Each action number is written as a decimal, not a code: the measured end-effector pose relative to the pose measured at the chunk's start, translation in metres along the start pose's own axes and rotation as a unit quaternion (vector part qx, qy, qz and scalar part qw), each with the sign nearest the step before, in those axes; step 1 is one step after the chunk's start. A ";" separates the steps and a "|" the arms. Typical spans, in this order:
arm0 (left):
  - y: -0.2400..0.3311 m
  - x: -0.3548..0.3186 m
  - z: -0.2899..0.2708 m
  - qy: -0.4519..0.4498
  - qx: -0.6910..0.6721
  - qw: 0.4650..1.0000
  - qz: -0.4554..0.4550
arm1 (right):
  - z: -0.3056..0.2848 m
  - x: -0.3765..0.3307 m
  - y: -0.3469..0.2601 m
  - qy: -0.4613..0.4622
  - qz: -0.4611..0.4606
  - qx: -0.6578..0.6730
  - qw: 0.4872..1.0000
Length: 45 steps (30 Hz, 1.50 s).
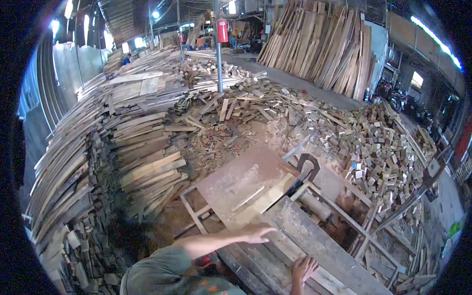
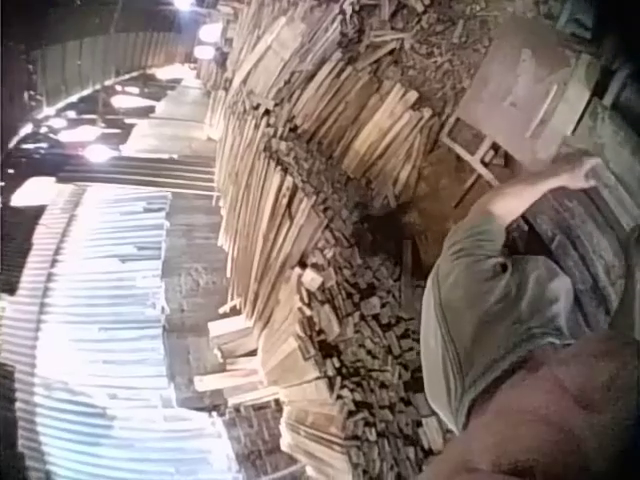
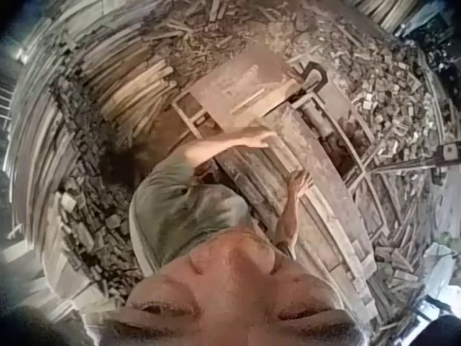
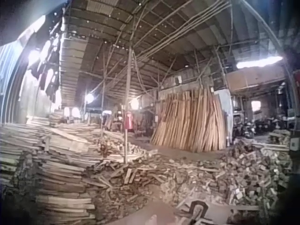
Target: Move wooden planks from a large stack onto an industrial processing machine.
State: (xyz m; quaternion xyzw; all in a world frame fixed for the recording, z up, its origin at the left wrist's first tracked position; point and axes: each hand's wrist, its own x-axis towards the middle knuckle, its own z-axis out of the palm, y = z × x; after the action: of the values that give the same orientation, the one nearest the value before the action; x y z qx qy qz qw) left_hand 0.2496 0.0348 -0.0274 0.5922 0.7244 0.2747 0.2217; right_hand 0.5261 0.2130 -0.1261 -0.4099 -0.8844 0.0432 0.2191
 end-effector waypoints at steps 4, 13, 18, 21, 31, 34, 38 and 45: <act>0.028 0.045 0.081 -0.048 0.091 0.993 0.061 | -0.020 -0.011 -0.006 0.030 -0.026 -0.010 0.999; 0.005 0.099 0.120 -0.138 0.221 0.960 0.101 | -0.052 -0.053 -0.027 0.024 -0.031 0.004 0.999; 0.039 0.099 0.098 -0.202 0.198 0.938 0.199 | -0.052 -0.091 0.000 0.270 0.355 0.224 0.866; 0.058 0.068 0.091 -0.155 0.166 0.933 0.281 | -0.047 -0.133 0.054 0.257 0.533 0.609 0.528; 0.130 0.001 0.033 -0.263 0.098 0.943 0.177 | -0.133 -0.126 0.009 0.258 0.550 0.647 0.460; 0.148 -0.002 0.029 -0.330 0.051 0.933 0.130 | -0.110 -0.171 0.002 0.256 0.523 0.586 0.563; 0.139 0.005 0.037 -0.360 0.005 0.927 0.109 | -0.117 -0.207 -0.047 0.098 0.431 0.579 0.686; 0.239 0.046 0.064 -0.381 -0.237 0.891 0.078 | -0.149 -0.206 -0.096 -0.134 0.259 0.622 0.727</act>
State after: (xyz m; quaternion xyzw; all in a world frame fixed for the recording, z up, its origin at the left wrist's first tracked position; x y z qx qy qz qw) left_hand 0.4575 0.1237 0.0825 0.6359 0.4495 0.2081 0.5918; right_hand 0.6384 -0.0188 -0.0405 -0.3845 -0.5393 0.6931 0.2847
